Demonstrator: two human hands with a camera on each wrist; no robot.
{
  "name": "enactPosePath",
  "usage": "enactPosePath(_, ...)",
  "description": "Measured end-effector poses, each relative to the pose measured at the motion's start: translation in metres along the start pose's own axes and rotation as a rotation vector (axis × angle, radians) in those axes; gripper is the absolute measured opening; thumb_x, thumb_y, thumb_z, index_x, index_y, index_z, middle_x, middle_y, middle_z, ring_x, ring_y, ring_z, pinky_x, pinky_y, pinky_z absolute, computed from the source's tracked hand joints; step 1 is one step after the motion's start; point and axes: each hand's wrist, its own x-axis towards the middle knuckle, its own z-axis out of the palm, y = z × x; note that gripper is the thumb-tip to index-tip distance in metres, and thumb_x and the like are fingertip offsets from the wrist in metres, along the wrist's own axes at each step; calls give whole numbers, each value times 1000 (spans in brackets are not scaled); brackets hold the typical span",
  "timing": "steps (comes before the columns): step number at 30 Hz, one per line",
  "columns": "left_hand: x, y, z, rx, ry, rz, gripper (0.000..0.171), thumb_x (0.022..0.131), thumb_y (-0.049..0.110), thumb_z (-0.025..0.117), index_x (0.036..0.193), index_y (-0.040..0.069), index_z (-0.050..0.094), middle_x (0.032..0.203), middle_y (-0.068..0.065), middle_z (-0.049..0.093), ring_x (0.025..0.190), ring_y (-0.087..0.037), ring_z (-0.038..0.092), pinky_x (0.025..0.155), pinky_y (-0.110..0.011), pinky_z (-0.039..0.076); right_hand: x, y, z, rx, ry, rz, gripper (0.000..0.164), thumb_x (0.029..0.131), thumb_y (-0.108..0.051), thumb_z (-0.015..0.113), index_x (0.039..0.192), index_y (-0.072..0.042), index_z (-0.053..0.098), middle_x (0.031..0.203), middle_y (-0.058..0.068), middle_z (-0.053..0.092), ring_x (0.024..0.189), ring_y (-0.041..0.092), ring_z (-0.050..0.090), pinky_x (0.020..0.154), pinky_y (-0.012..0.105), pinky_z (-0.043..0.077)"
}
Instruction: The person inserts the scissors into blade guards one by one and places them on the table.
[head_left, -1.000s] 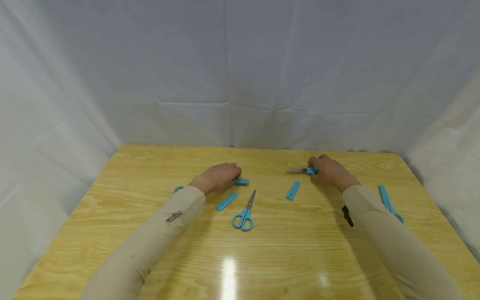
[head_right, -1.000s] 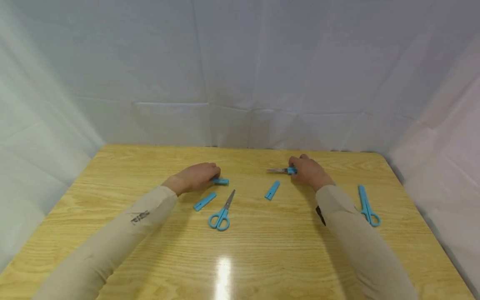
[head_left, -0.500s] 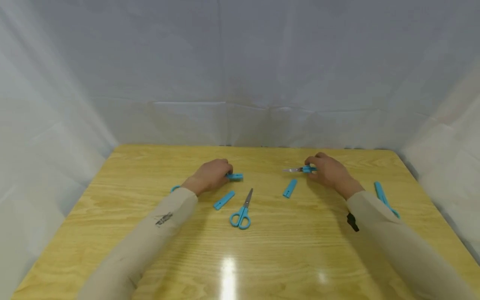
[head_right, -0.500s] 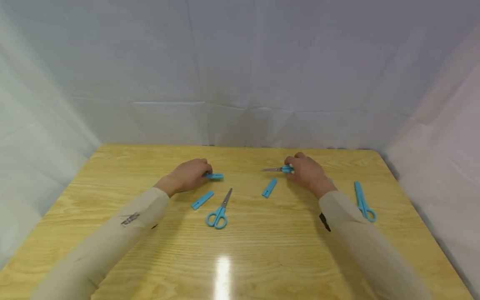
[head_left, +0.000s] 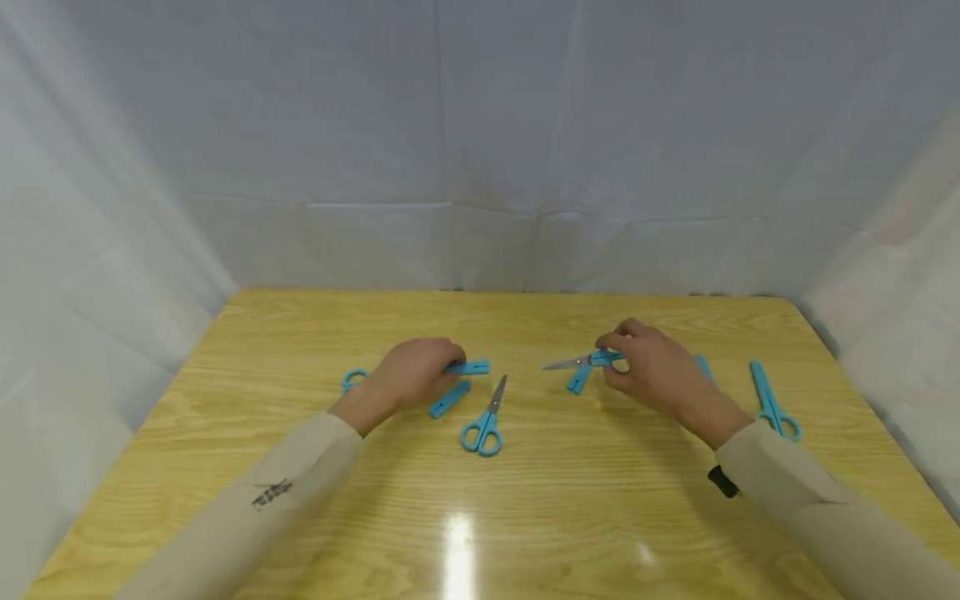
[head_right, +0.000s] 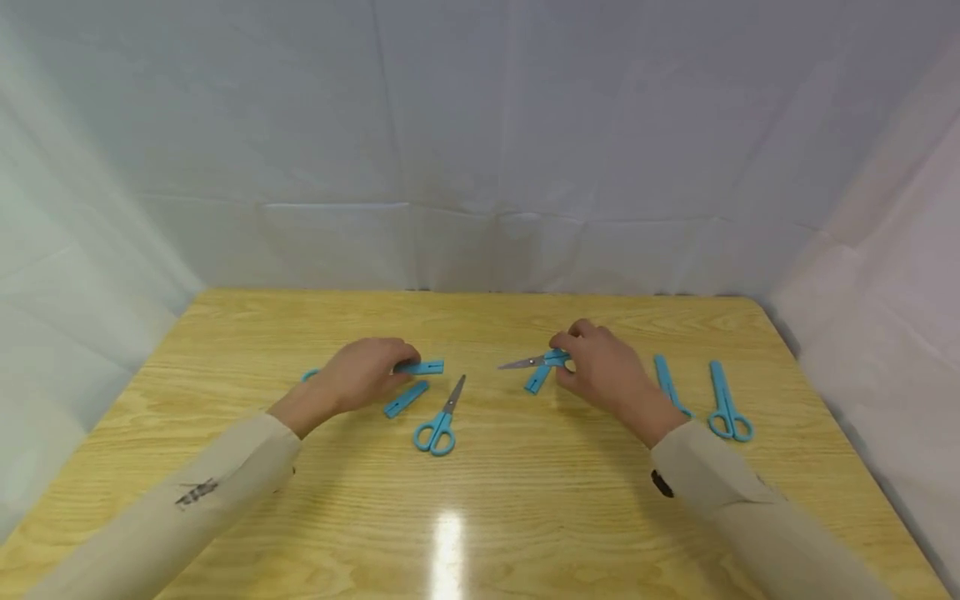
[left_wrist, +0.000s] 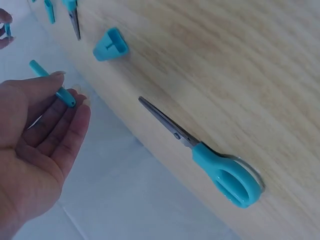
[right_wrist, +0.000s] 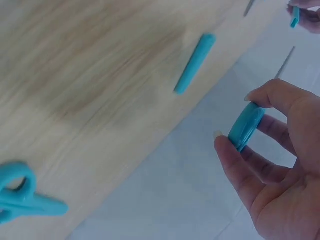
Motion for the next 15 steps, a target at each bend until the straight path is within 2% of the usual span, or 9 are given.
enactPosePath(8, -29, 18, 1, -13, 76, 50, 15, 87, 15, 71, 102, 11, 70, 90, 3, 64, 79, -14, 62, 69, -31, 52, -12, -30, 5, -2, 105, -67, 29, 84, -21, 70, 112, -11, 68, 108, 9, 57, 75, 19, 58, 55, 29, 47)
enactPosePath(15, -42, 24, 2, 10, 129, 73, 19, 85, 16, 74, 102, 8, 71, 90, 2, 65, 79, -15, 63, 68, -31, 53, -19, -47, 6, -1, 106, -71, 29, 83, -25, 70, 111, -16, 69, 107, 7, 60, 72, 15, 59, 53, 27, 47)
